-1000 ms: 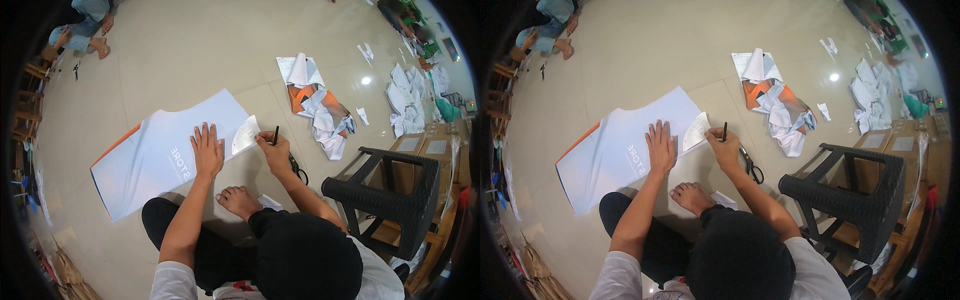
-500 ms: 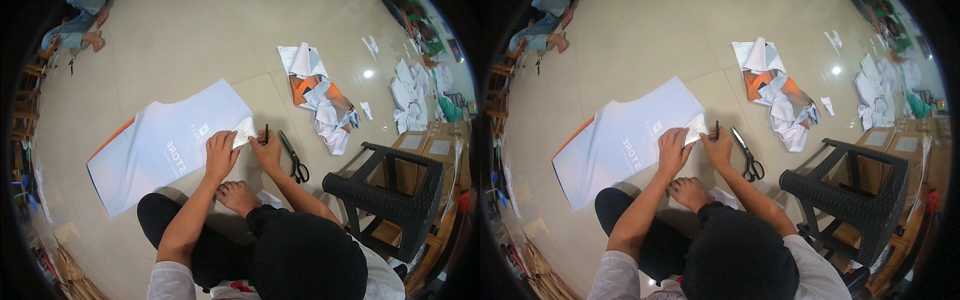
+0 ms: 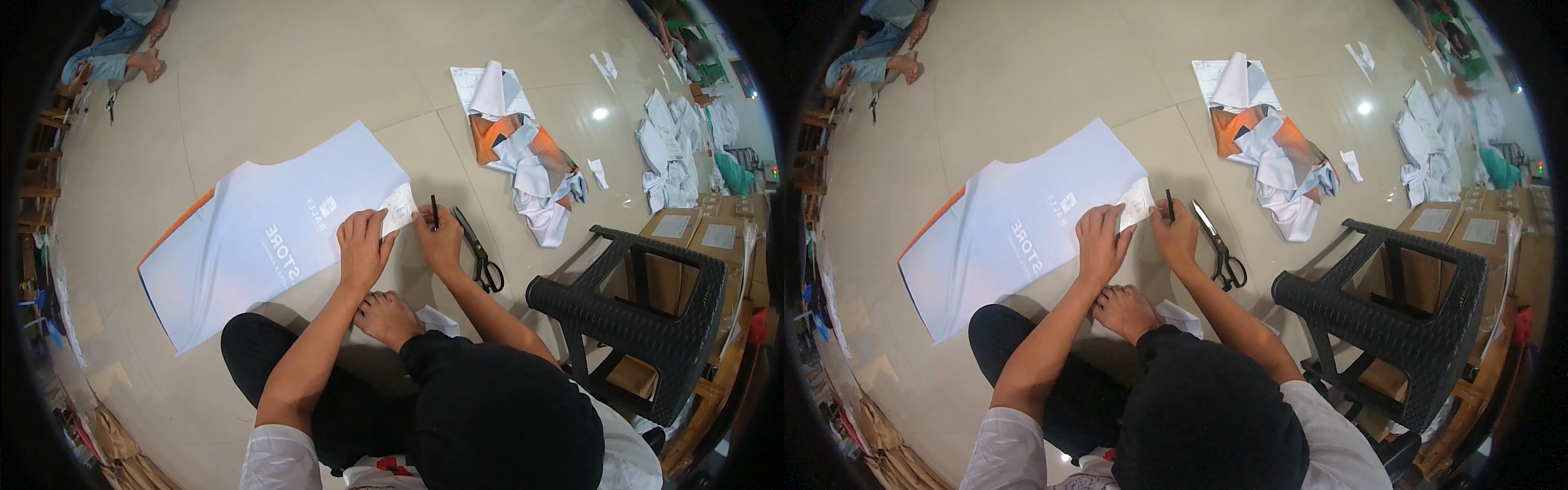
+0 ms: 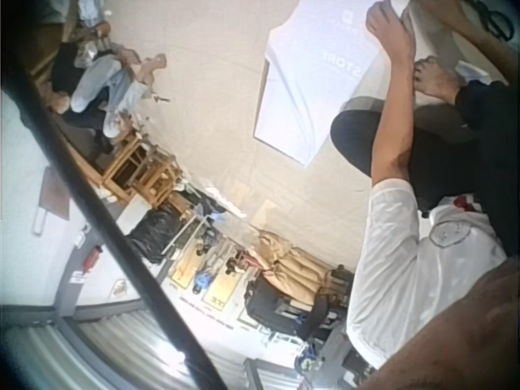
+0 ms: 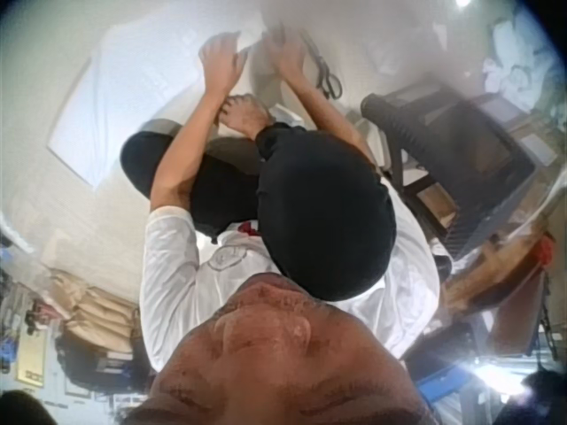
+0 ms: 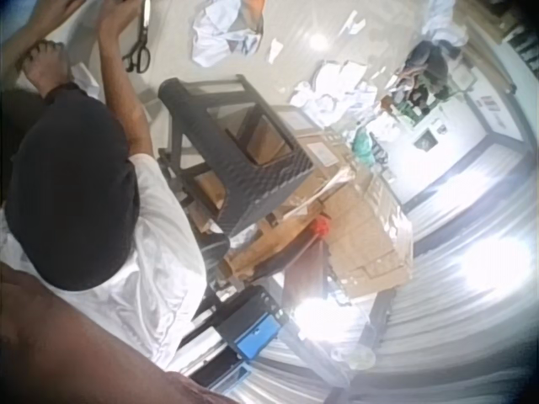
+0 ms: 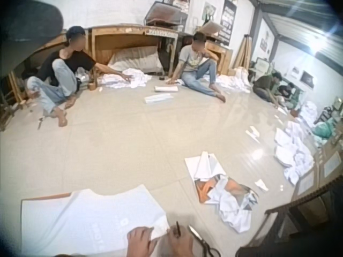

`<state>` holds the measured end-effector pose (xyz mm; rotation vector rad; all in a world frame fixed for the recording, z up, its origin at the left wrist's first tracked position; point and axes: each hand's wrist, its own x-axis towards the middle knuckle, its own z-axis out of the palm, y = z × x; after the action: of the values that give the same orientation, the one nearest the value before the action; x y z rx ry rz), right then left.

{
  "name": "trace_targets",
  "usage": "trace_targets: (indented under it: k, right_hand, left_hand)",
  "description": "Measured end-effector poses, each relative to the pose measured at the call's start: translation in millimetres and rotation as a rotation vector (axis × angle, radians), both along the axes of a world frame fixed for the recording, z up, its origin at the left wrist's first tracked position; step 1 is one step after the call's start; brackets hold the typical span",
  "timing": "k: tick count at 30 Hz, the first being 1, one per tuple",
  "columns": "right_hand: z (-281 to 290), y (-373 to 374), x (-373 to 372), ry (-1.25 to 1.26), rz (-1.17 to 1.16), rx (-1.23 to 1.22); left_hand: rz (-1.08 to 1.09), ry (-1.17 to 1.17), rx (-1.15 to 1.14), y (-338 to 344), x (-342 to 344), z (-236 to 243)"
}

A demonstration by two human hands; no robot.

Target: The person cuts a white fabric sheet using scissors while sitting on the floor. They then unfold a printed fabric sheet, align it with the cut piece, and continue cutting along the edges to match the shape.

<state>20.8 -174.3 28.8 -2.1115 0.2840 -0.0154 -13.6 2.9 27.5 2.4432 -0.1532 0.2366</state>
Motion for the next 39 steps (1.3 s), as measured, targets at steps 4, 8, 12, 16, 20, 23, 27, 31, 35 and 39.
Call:
trace_targets:
  k: [4, 8, 12, 16, 20, 23, 27, 31, 35, 39]
  right_hand:
    - [-2.2, -0.3, 1.8, 0.012, 0.004, 0.009]
    - [0.2, -0.1, 1.5, 0.028, 0.014, 0.014]
    - [-0.5, -1.0, 0.0, 0.024, 0.009, 0.030]
    - [0.7, 0.7, 0.0, 0.017, 0.002, 0.020]
    - [-0.6, -0.7, -0.3, 0.016, 0.006, 0.008]
    - [2.7, -0.5, 0.2, 0.078, -0.006, 0.019]
    - [2.2, -0.9, 0.3, 0.026, 0.003, 0.012]
    - [1.4, 0.6, 1.2, 0.047, 0.005, 0.012]
    - [-0.4, 0.6, 2.1, 0.054, -0.003, -0.005]
    - [-2.6, 0.4, 1.5, 0.058, -0.001, -0.027]
  left_hand:
    - [0.004, 0.002, -0.002, 0.8, -0.2, -3.8]
    - [0.006, -0.005, -0.016, 3.6, -0.2, -6.9]
    - [-0.001, -0.002, -0.030, 3.4, -1.3, -7.9]
    - [0.001, 0.008, -0.034, 3.8, -1.3, -7.2]
    - [0.003, 0.019, -0.038, 3.4, -0.8, -6.6]
    - [-0.002, 0.011, -0.050, 3.5, -0.5, -6.5]
    - [0.001, 0.018, -0.038, 2.3, -0.3, -6.6]
    - [0.013, 0.020, -0.033, 2.7, -1.0, -6.8]
    - [0.008, 0.009, -0.038, 2.2, 0.0, -6.9]
    - [0.008, 0.020, -0.047, 3.3, -0.2, -6.8]
